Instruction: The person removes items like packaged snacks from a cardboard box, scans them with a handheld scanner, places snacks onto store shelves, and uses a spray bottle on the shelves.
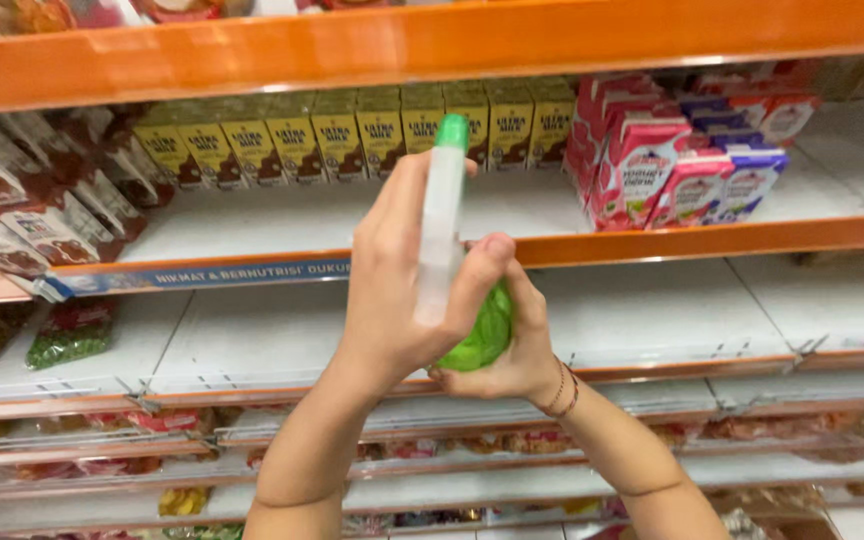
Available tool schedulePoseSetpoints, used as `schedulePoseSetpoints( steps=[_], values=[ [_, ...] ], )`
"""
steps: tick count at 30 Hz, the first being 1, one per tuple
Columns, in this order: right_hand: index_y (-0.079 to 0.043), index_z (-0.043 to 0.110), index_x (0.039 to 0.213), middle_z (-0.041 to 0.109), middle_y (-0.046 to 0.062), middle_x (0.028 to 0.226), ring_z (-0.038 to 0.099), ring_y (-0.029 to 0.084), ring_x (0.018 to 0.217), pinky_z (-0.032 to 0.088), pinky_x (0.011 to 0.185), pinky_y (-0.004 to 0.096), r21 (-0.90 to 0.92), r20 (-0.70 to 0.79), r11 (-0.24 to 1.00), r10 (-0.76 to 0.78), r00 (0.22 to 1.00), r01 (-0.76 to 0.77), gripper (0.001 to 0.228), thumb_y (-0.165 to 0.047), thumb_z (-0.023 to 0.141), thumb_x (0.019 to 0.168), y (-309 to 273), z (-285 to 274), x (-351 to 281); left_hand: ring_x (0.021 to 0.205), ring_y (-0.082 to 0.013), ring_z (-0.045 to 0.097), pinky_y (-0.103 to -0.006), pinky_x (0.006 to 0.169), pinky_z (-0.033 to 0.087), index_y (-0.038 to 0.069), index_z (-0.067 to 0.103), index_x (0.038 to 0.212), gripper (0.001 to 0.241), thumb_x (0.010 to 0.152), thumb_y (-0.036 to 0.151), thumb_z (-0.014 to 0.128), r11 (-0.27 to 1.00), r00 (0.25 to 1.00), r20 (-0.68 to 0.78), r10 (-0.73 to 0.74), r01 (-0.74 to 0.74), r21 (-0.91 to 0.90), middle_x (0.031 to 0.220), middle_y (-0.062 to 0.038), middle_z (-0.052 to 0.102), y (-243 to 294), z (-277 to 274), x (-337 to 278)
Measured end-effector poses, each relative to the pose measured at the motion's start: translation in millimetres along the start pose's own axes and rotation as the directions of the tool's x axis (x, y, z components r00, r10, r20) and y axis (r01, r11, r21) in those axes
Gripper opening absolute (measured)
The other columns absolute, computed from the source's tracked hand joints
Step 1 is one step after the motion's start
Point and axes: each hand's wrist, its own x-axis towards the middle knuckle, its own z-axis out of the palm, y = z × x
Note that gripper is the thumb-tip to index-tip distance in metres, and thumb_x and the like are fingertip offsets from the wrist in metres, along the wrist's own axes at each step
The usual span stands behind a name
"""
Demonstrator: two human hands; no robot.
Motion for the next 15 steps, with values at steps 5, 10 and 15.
schedulePoseSetpoints(
  steps=[5,10,15],
  values=[
    [-0.001,0.041,0.149,0.058,0.013,0.138,0.060,0.021,0.131,0.049,0.114,0.036,0.176,0.014,0.981,0.085,0.996,-0.086,0.098,-0.025,0.092,0.068,9.3,-24.4,8.1,0.099,-0.0413,0.063,-0.0466,0.088,0.051,-0.002,0.056,0.125,0.046,0.097,0.032,0.070,0.996,0.999,0.016,-0.046,0.045,0.080,0.104,-0.020,0.063,-0.6,27.3,32.9],
    [0.001,0.033,0.152,0.054,0.013,0.141,0.055,0.023,0.134,0.043,0.115,0.036,0.291,0.006,0.944,0.160,0.987,-0.155,0.110,-0.028,0.093,0.065,27.4,-44.8,9.3,0.094,-0.0413,0.063,-0.0482,0.082,0.045,0.000,0.058,0.113,0.039,0.095,0.032,0.069,0.982,0.997,-0.030,-0.074,0.078,0.171,0.099,-0.020,0.065,-1.6,56.1,46.9],
    [0.002,0.036,0.150,0.057,0.014,0.137,0.057,0.023,0.130,0.045,0.112,0.036,0.255,-0.015,0.949,0.196,0.981,-0.186,0.106,-0.030,0.092,0.064,40.5,-68.4,4.5,0.083,-0.0404,0.062,-0.0481,0.077,0.043,0.001,0.057,0.099,0.037,0.092,0.036,0.069,0.970,0.988,-0.018,-0.151,0.151,0.191,0.086,-0.019,0.064,-11.6,84.3,56.2]
  ],
)
